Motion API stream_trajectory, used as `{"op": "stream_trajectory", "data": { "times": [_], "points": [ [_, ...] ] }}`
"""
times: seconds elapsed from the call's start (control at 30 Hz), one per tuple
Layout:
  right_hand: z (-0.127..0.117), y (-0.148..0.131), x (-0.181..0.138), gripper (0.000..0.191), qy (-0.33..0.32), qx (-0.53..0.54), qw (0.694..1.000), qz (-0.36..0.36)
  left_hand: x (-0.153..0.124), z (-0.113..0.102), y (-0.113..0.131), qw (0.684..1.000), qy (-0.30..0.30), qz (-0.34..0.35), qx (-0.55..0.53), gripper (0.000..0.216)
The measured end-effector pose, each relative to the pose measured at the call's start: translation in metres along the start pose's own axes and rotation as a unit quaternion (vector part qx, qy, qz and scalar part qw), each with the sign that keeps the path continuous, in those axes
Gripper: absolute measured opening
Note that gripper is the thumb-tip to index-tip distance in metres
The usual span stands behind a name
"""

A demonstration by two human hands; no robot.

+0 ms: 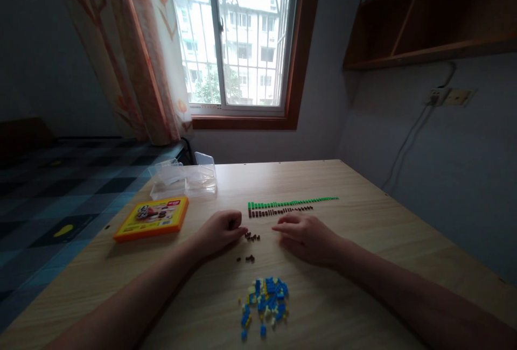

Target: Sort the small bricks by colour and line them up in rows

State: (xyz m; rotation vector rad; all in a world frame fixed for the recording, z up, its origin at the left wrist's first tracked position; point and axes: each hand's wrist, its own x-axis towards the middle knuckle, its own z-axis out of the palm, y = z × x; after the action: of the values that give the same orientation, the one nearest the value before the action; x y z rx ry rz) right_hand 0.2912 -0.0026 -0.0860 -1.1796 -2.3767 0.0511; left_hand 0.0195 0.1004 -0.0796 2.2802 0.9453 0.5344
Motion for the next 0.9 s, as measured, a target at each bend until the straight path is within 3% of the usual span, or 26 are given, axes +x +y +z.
{"op": "stream_trajectory", "data": {
  "times": [0.17, 0.37, 0.5, 0.67, 0.9],
  "points": [
    [0.006, -0.018, 0.005, 0.047, -0.099, -0.031, 0.994, -0.038, 0.0, 0.0, 0.004, 1.0, 0.019, -0.001, 0.023, 0.032],
    [0.003, -0.016, 0.008, 0.054, -0.141, -0.059, 0.987, -0.04, 0.0, 0.001, 0.002, 0.999, 0.02, 0.007, 0.026, 0.03],
    [0.006, -0.012, 0.007, 0.046, -0.097, -0.046, 0.993, -0.053, 0.0, 0.001, 0.001, 1.0, 0.013, 0.002, 0.018, 0.03],
    [0.002, 0.001, 0.003, 0.019, 0.007, -0.018, 0.998, -0.067, -0.001, -0.001, 0.003, 1.0, 0.015, -0.005, 0.006, 0.029],
    [-0.016, 0.019, -0.009, 0.019, -0.009, 0.016, 1.0, -0.024, -0.001, -0.004, 0.001, 1.0, 0.011, -0.008, 0.002, 0.031]
  ]
}}
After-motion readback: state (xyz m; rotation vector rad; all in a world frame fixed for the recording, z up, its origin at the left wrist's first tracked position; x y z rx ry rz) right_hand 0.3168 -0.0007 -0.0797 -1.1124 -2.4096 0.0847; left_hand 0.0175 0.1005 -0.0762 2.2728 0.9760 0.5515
